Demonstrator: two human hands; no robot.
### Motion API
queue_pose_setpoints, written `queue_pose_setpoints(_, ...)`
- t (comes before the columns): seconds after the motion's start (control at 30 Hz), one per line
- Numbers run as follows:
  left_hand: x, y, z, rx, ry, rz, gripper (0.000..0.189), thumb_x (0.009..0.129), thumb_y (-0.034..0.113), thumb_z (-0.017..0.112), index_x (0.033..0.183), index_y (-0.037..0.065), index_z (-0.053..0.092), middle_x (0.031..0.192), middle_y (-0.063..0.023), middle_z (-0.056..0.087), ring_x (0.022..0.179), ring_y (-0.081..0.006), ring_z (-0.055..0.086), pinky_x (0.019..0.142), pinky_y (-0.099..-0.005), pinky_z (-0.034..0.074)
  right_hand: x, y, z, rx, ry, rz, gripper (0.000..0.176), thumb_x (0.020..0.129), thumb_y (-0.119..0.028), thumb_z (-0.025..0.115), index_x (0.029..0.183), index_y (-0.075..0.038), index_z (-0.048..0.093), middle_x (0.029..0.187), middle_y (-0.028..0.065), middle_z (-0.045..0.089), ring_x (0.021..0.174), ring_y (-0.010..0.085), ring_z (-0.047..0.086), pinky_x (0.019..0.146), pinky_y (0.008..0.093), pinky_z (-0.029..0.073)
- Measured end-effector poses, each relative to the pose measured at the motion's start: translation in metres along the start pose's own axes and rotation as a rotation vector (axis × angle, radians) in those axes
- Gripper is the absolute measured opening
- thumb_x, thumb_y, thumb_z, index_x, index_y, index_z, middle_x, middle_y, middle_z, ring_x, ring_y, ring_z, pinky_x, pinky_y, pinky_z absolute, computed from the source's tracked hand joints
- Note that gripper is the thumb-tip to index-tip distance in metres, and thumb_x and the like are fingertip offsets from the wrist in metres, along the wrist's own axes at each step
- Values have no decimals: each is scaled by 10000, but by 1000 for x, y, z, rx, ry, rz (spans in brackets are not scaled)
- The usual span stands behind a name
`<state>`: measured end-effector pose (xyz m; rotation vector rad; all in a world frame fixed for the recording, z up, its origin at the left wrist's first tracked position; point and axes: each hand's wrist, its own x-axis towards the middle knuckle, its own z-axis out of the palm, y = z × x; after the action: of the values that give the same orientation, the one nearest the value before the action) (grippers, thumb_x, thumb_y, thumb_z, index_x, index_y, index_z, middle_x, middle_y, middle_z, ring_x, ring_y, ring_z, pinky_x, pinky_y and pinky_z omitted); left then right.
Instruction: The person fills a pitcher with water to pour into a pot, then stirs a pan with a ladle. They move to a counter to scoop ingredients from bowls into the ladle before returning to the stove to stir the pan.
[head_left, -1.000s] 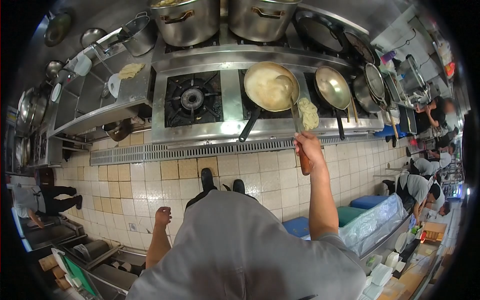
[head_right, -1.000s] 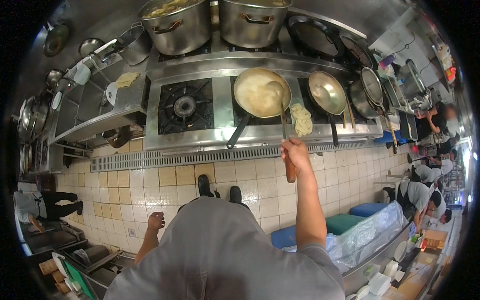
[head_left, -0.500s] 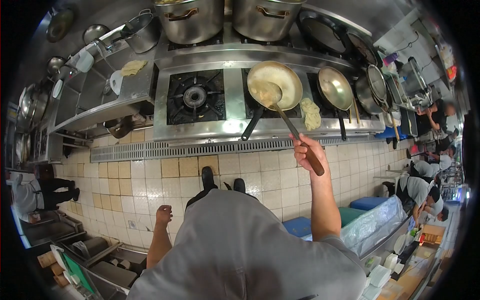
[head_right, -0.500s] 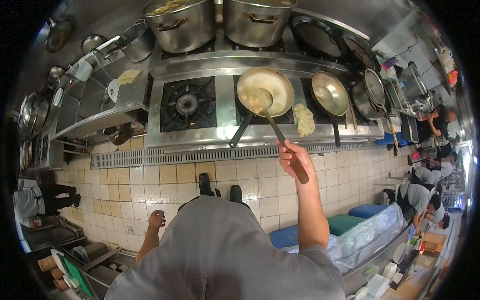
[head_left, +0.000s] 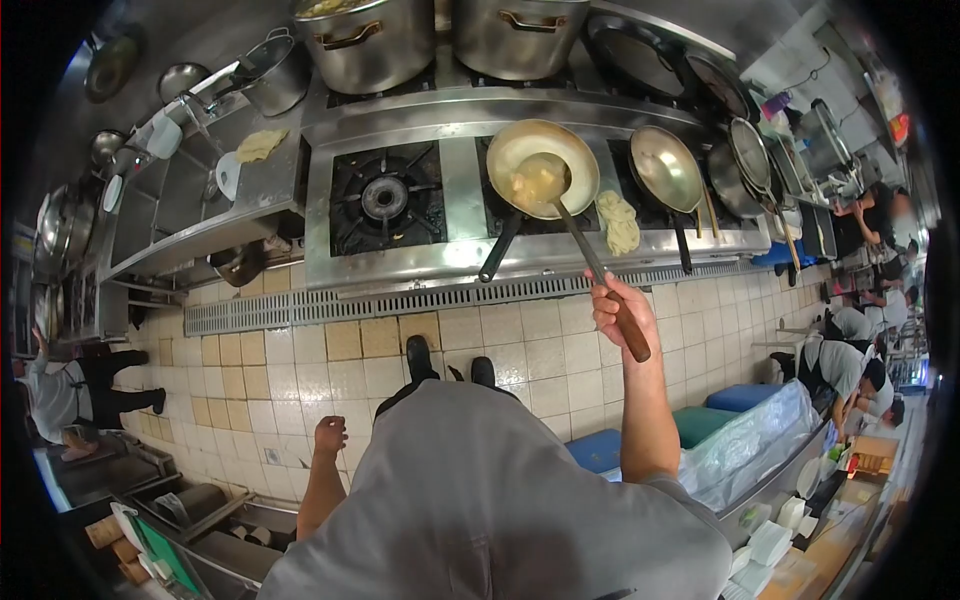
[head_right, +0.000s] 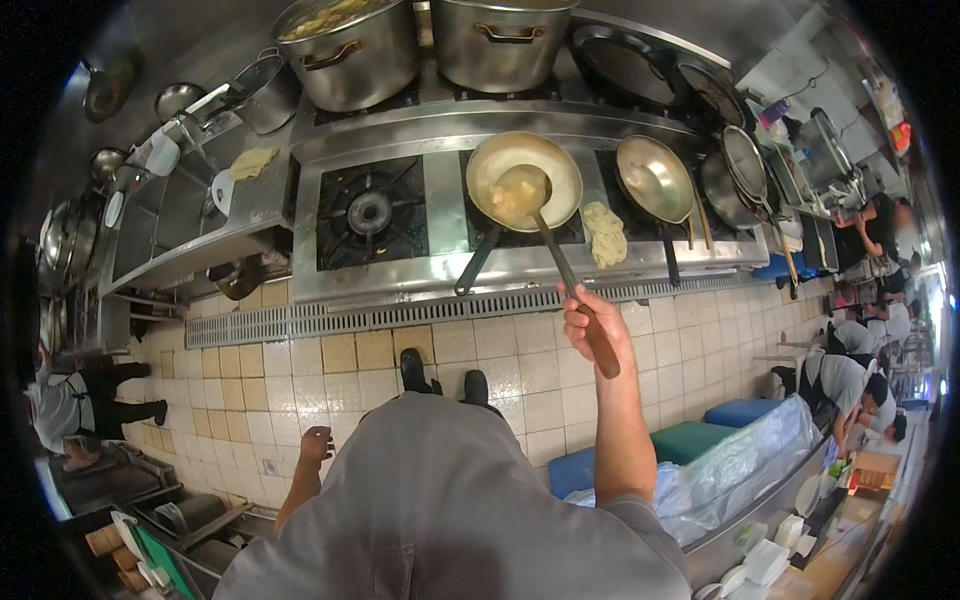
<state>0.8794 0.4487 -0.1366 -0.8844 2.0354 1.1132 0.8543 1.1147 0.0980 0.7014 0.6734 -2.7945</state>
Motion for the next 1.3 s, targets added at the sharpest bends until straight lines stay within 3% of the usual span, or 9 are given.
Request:
queue_pose_setpoints(0.27, 5, 10, 3, 14, 6, 12, 258, 930, 292, 621, 1092, 91, 625, 849, -57, 644, 657, -173, 625, 536, -338, 500, -2, -10, 17, -146, 104, -121, 313, 1008, -218, 544, 1187, 39, 552, 791, 22, 573, 550, 59, 495, 440, 205, 386)
queue_pose_setpoints(0.63, -2, 18, 4, 11, 22, 32, 226, 923, 249, 614, 1063, 72, 631, 825, -50, 640, 640, -153, 620, 506, -306, 484, 2, -15, 47, -1070, 468, -432, 148, 927, -117, 607, 990, 13, 641, 723, 34, 591, 506, 88, 515, 475, 242, 424)
queue_pose_setpoints(0.73, -3, 40, 1, -107, 23, 288, 219, 924, 173, 607, 1109, 56, 621, 818, -41, 635, 671, -122, 616, 512, -262, 472, 10, -19, 42, -1401, 550, -522, 168, 906, -101, 629, 1017, 23, 652, 688, 51, 595, 521, 92, 529, 490, 257, 443)
queue_pose_setpoints(0.87, -49, 139, -19, -203, 53, 720, 220, 980, 57, 517, 1191, 32, 574, 887, 3, 597, 726, -76, 513, 607, -215, 439, 40, -28, 6, -1671, 518, -699, 190, 895, -99, 637, 1011, 52, 640, 651, 58, 588, 524, 99, 547, 500, 284, 454)
queue_pose_setpoints(1.0, -176, 280, -59, -343, 149, 934, 190, 973, 93, 571, 1152, 32, 591, 991, -47, 635, 880, -120, 567, 794, -260, 476, 58, -29, -15, -1187, 457, -381, 160, 924, -128, 605, 958, 28, 627, 764, 80, 645, 576, 118, 581, 491, 271, 448)
queue_pose_setpoints(1.1, -290, 345, -90, -239, 330, 1383, 288, 924, 39, 573, 1211, 14, 584, 1217, -138, 612, 1054, -201, 602, 947, -351, 480, 61, -21, -25, -757, 326, -251, 175, 955, -159, 575, 1011, 4, 604, 836, 92, 671, 588, 121, 580, 483, 244, 448)
queue_pose_setpoints(1.13, -326, 360, -97, -196, 364, 1597, 390, 832, -11, 606, 1220, 3, 576, 1225, -185, 602, 1068, -266, 600, 963, -402, 476, 60, -19, -26, -528, 268, -219, 194, 973, -175, 554, 1061, -6, 592, 853, 92, 677, 579, 119, 571, 481, 225, 451)
queue_pose_setpoints(1.2, -392, 383, -114, 12, 409, 1984, 419, 742, 19, 644, 1155, -18, 588, 1215, -219, 593, 1081, -329, 593, 983, -428, 456, 59, -18, -24, -456, 257, -166, 222, 971, -190, 569, 1093, -6, 581, 902, 115, 681, 591, 124, 575, 504, 234, 475)
queue_pose_setpoints(1.3, -452, 398, -122, 189, 437, 2408, 415, 742, 20, 645, 1151, -16, 589, 1216, -218, 592, 1085, -329, 591, 985, -428, 454, 56, -13, -20, -336, 211, -202, 299, 971, -208, 578, 1193, -8, 554, 983, 166, 688, 632, 146, 610, 560, 257, 523)
